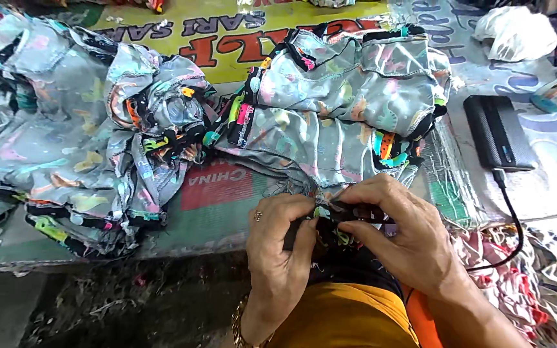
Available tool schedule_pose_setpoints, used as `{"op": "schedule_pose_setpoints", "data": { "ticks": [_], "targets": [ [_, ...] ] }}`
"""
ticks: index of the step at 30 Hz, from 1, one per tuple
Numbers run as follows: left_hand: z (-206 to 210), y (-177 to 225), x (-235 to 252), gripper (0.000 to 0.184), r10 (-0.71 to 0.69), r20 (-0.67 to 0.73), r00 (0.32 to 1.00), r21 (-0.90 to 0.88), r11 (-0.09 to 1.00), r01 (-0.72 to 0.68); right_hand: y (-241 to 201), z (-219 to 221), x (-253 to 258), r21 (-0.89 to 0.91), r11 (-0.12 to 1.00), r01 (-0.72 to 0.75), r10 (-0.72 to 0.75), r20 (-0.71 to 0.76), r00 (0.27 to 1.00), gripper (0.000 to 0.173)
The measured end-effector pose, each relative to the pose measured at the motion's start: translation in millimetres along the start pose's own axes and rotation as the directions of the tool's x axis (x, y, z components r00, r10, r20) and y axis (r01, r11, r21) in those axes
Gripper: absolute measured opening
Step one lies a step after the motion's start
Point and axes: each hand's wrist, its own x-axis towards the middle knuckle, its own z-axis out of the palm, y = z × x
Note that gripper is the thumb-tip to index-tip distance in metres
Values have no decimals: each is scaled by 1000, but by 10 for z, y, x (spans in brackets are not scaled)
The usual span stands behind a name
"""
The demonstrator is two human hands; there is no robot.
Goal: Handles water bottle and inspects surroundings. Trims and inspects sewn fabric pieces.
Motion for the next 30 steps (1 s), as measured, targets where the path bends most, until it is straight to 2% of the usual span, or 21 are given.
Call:
{"op": "schedule_pose_setpoints", "data": {
  "ticks": [17, 25, 28, 30],
  "targets": [
    [28, -84, 43, 10, 79, 20, 997, -43, 996, -78, 61, 19, 129, 78, 996, 35, -37, 27, 999, 14],
    [69, -124, 47, 11, 55, 12, 998, -122, 991, -53, 99, 58, 152, 148, 989, 10, -14, 25, 1000, 11],
    [85, -160, 43, 10, 63, 10, 998, -145, 988, -61, 116, 58, 143, 225, 974, -14, 12, 14, 1000, 11],
    [89, -175, 35, 11, 51, 10, 999, -178, 983, -49, 123, 38, 120, 303, 952, -39, 33, 25, 999, 17]
  ]
}}
